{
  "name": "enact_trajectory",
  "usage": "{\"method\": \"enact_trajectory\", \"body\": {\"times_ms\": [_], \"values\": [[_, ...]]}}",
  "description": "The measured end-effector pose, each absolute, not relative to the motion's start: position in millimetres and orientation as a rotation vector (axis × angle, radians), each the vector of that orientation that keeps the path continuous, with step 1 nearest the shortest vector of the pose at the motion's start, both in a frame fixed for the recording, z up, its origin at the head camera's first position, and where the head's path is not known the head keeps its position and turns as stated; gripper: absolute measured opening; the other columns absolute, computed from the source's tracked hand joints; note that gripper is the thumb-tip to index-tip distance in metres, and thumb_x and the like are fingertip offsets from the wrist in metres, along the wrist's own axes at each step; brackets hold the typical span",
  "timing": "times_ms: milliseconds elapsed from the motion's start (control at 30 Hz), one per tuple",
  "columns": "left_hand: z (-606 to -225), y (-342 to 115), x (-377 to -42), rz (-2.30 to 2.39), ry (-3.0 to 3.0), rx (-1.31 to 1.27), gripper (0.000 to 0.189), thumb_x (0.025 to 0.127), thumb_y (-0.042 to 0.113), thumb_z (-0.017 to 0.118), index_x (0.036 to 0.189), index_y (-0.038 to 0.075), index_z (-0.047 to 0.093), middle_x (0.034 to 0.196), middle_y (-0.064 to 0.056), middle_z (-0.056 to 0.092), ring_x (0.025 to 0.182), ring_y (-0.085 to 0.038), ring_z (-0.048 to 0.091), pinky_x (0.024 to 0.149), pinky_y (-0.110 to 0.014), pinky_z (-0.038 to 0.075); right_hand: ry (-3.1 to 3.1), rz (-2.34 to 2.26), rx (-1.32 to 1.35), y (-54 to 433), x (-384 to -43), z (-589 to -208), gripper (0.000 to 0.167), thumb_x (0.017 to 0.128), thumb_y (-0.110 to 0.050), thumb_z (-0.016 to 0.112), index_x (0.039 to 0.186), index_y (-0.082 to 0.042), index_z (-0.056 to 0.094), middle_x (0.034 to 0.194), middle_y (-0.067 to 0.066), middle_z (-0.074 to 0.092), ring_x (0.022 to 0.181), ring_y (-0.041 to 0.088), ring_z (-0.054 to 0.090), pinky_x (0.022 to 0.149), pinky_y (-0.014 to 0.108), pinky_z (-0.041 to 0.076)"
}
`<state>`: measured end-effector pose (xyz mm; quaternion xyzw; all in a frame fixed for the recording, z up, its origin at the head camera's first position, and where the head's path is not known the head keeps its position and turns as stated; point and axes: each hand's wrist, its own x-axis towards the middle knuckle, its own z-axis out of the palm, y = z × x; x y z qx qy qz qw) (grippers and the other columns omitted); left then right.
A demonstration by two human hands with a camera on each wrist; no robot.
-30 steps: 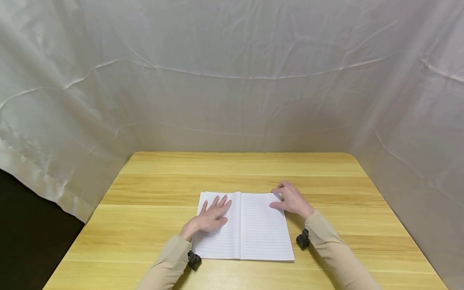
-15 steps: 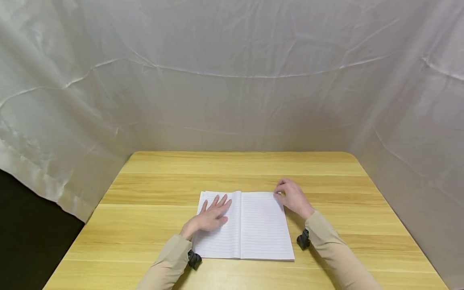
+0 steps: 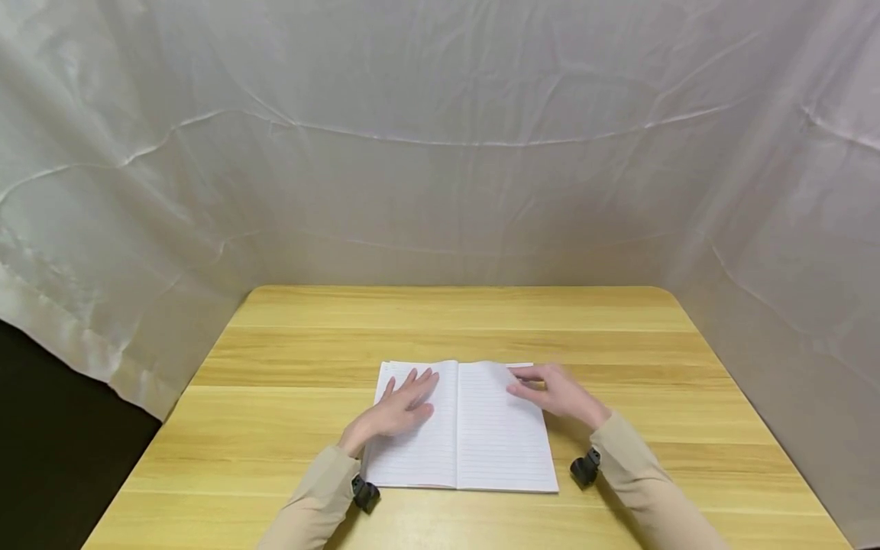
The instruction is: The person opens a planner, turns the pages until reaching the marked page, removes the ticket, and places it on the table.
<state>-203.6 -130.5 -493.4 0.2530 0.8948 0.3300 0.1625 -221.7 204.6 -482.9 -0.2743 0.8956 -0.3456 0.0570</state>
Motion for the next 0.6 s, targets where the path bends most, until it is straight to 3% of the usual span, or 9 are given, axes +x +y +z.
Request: {"method": "enact_trajectory", "body": {"times_ms": [167,367,600], "values": [[-497,-130,-206,1.109,2.528,0.770,0.059,0.107,0.031,0.046,0.159,0.008,0.029,0.166,-0.015,0.026,0.157,-0.037,0.013,0.128,-0.060,-0.001,2.564,-1.043,-0.904,198,-212,-481,0.048,0.101,-0.039,0.060,0.140,-0.010,0.061,0.151,0.015,0.052,0.138,0.038,0.052,0.112,0.056,0.043],[-493,-125,-205,1.231,2.430,0.857,0.055,0.107,0.034,0.046,0.158,0.015,0.034,0.165,-0.008,0.031,0.156,-0.033,0.023,0.128,-0.061,0.007,2.526,-1.033,-0.916,192,-207,-480,0.044,0.100,-0.038,0.062,0.134,-0.011,0.066,0.152,0.017,0.049,0.143,0.042,0.045,0.117,0.060,0.034],[-489,-119,-203,1.247,2.380,0.882,0.052,0.108,0.031,0.046,0.155,0.012,0.040,0.163,-0.016,0.033,0.154,-0.037,0.024,0.127,-0.061,0.009,2.489,-1.046,-0.997,187,-206,-479,0.042,0.100,-0.032,0.061,0.132,-0.005,0.065,0.152,0.023,0.047,0.142,0.045,0.044,0.117,0.063,0.031]]}}
